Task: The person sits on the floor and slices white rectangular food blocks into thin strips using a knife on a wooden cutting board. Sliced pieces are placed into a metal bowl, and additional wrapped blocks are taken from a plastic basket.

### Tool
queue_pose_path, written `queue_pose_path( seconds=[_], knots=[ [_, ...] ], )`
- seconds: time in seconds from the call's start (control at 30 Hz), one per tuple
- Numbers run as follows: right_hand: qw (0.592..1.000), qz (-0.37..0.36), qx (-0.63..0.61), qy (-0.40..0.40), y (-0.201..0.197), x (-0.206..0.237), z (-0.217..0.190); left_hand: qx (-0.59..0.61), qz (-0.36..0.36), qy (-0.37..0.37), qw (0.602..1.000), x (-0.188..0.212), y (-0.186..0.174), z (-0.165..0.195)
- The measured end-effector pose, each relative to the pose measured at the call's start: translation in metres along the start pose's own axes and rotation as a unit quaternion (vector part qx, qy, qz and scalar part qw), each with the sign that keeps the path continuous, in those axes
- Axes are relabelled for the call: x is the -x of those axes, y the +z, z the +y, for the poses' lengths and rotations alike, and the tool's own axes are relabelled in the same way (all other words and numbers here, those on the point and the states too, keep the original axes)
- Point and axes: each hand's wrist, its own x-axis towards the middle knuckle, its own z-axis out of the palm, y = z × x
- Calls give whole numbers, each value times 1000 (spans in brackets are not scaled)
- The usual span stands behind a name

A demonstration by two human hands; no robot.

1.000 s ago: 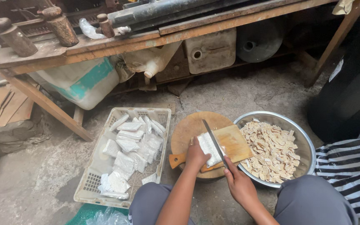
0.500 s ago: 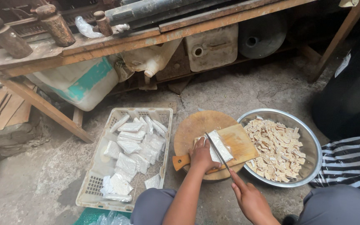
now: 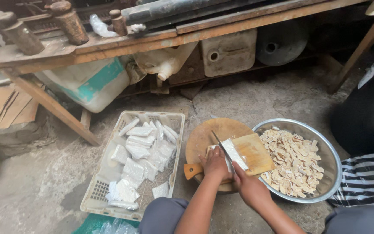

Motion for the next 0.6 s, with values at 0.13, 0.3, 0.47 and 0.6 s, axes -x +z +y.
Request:
queue_pose_path(
  seconds=[0.13,0.3,0.47,0.6],
  knots=[
    [1000,-20,14,6,-24,-26,-29,-51,62,-11,997,0,-1,3],
    [998,-56,-8,16,-16,10,4,-69,-50,-38,996,12,-22,12],
    [995,-85,-7,50,35,63,85,-75,-56,-43,995,23,-40,19],
    [976,-10,-139,-169,56,78,152,-47,-43,-30,998,19,-33,14]
  ],
)
